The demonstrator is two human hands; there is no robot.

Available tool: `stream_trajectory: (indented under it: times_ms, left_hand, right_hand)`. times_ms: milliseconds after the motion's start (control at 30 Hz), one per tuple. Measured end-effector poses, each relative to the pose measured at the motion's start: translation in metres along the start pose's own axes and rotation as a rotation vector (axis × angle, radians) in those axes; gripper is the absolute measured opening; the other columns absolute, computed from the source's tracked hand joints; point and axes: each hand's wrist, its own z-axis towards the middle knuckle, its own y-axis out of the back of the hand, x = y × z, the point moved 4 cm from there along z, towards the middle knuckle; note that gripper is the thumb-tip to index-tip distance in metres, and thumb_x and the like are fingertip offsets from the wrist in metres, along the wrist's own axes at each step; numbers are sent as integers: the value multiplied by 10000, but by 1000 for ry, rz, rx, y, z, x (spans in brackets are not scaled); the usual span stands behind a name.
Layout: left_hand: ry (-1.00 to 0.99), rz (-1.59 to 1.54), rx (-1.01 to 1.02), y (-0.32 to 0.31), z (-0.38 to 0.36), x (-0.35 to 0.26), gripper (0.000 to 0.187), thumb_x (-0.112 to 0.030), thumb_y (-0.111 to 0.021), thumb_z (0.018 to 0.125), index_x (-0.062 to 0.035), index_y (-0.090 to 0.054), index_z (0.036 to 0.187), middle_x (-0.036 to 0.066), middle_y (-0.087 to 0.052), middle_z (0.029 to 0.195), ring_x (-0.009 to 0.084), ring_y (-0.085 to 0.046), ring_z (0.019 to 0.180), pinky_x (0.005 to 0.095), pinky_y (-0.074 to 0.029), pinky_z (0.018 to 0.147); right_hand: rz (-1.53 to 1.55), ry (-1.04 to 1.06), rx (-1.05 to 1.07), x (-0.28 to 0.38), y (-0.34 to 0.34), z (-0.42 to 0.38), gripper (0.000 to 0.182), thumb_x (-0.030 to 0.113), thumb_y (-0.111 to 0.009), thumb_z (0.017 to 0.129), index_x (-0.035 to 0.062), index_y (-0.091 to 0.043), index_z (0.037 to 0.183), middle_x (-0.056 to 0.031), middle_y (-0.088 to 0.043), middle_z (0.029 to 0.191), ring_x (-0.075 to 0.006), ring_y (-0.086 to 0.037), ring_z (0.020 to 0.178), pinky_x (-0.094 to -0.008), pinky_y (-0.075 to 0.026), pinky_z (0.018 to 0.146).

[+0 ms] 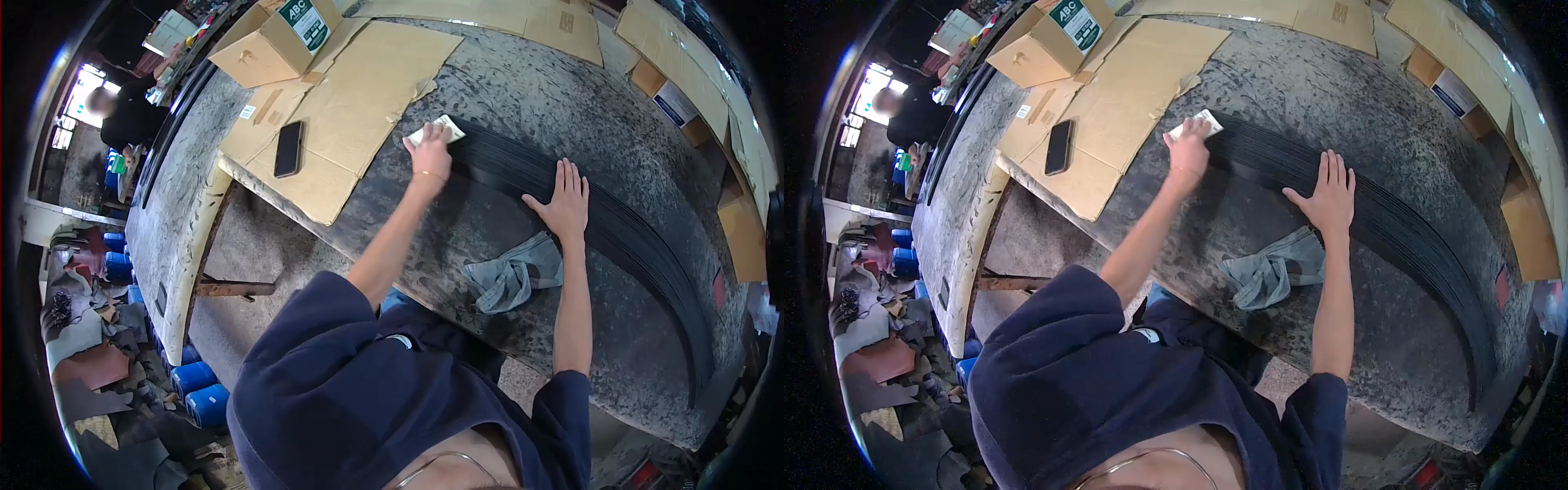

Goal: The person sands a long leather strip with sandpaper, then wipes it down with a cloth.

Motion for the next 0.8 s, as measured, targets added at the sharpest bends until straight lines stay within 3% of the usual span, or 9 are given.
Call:
stream_trajectory:
  times_ms: [133, 200, 267, 333, 400, 467, 567, 633, 800]
  left_hand:
    - [-364, 140, -242, -36, -37, -83, 569, -118, -586, 822, -106, -533, 1388, 104, -509, 1467, 311, -438, 1389, 719, -254, 1082]
    - [-168, 297, -11, -13, -12, -56, 556, -91, -577, 826, -105, -538, 1380, 115, -532, 1445, 298, -479, 1351, 709, -284, 1064]
    - [-61, -81, -250, 1, 30, 0, 461, -90, -574, 820, -92, -628, 1278, 153, -582, 1371, 295, -486, 1341, 711, -288, 1040]
    - [-77, 219, -270, -2, 10, -52, 464, -99, -576, 822, -102, -628, 1283, 149, -582, 1370, 299, -486, 1340, 715, -290, 1039]
    - [-404, 123, -310, -35, -12, -84, 527, -127, -587, 824, -118, -577, 1351, 151, -582, 1373, 294, -516, 1317, 716, -268, 1049]
    - [-174, 346, -14, -23, 16, -53, 494, -101, -585, 818, -108, -613, 1312, 131, -604, 1349, 284, -538, 1291, 716, -273, 1056]
    - [-48, 33, -423, 22, 38, 18, 361, -71, -545, 840, -121, -679, 1172, 130, -640, 1271, 335, -626, 1149, 693, -343, 1013]
    - [80, -72, -282, 37, 32, 30, 299, -75, -524, 868, -114, -677, 1122, 128, -616, 1328, 381, -597, 1188, 679, -374, 974]
    - [10, -119, -461, 29, -3, 37, 379, -52, -538, 930, -123, -619, 1293, 119, -624, 1343, 306, -551, 1294, 595, -372, 1041]
  right_hand:
    - [-2, -6, 13, 2, 1, 4, 1094, 749, -634, 764, -9, -348, 1499, -149, -377, 1554, -275, -322, 1458, -498, -241, 1195]
    - [-1, 0, -16, 1, -1, 5, 1093, 749, -636, 761, -9, -354, 1496, -148, -381, 1552, -275, -324, 1457, -497, -244, 1194]
    - [3, 1, -38, 1, -1, -1, 1091, 748, -639, 759, -10, -359, 1493, -147, -384, 1550, -274, -326, 1455, -496, -246, 1192]
    - [-3, -7, -35, 3, 1, 3, 1089, 748, -646, 753, -8, -369, 1486, -148, -389, 1545, -272, -332, 1451, -499, -253, 1188]
    - [0, 9, -55, 1, 0, 5, 1081, 750, -644, 752, -7, -378, 1477, -149, -400, 1532, -274, -342, 1443, -499, -258, 1184]
    - [0, 20, -63, 0, 0, 3, 1074, 753, -643, 752, -6, -387, 1469, -151, -412, 1520, -276, -351, 1434, -500, -263, 1180]
    - [82, -2, -96, 3, 6, 1, 1080, 767, -649, 733, -4, -405, 1450, -153, -454, 1463, -297, -389, 1394, -533, -262, 1168]
    - [67, -20, -37, 6, 14, 4, 1085, 778, -656, 715, -3, -426, 1433, -167, -490, 1386, -337, -413, 1346, -569, -251, 1161]
    - [92, 34, 74, 25, 4, 28, 1101, 791, -650, 707, -40, -449, 1402, -197, -503, 1320, -371, -432, 1268, -557, -276, 1131]
